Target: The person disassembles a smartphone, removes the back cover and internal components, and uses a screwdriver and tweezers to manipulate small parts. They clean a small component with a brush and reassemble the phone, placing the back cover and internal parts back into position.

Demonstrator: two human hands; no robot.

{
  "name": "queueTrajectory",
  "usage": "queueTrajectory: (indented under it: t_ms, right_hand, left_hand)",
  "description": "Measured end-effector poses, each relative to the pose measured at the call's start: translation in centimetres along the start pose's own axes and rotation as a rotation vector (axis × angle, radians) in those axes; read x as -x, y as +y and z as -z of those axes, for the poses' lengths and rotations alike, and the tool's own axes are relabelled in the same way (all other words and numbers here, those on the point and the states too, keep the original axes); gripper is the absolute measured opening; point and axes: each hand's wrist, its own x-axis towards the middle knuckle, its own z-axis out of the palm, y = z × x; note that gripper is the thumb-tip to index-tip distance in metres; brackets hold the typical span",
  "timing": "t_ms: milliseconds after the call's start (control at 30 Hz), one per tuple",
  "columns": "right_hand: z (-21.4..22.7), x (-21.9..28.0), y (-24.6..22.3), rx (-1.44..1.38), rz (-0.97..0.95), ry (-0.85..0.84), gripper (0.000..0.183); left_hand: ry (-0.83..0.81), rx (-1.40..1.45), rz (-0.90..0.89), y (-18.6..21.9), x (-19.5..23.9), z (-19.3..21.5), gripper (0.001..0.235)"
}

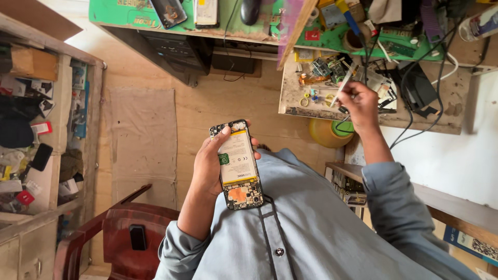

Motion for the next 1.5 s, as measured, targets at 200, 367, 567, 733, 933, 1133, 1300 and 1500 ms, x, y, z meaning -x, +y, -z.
queueTrajectory:
  t_ms: [200, 367, 567, 733, 933, 1133, 1300, 1500]
  right_hand:
    - [-3.6, 1.7, -4.2, -0.618, -0.021, 0.002, 0.028]
    - [-10.5, 3.5, -10.4, -0.672, 0.001, -0.08, 0.035]
    - [-22.4, 3.5, -17.2, -0.649, -0.07, -0.271, 0.047]
    - [-34.7, 1.9, -21.1, -0.713, -0.15, -0.465, 0.054]
    - [-48.5, 0.9, -23.9, -0.745, -0.213, -0.714, 0.054]
    - [-60.6, -0.1, -25.4, -0.616, -0.24, -0.867, 0.052]
    - [-69.3, -1.8, -24.3, -0.501, -0.262, -1.019, 0.051]
    - [-81.0, -7.0, -23.9, -0.358, -0.218, -1.118, 0.044]
  left_hand:
    - [-0.006, -0.003, -0.006, 1.7, 0.7, 1.2, 0.05]
    - [-0.039, 0.029, -0.005, 4.1, 2.2, 2.8, 0.049]
    - [-0.031, 0.016, -0.096, 8.7, 5.0, 6.4, 0.047]
    - [-0.017, 0.046, -0.247, 13.5, 8.5, 12.3, 0.046]
    - [0.05, 0.137, -0.401, 19.0, 13.8, 20.4, 0.045]
    - [0.175, 0.257, -0.497, 23.5, 17.8, 26.7, 0.044]
    - [0.368, 0.33, -0.584, 26.4, 18.6, 31.3, 0.046]
    - [0.442, 0.388, -0.672, 32.7, 16.5, 36.8, 0.049]
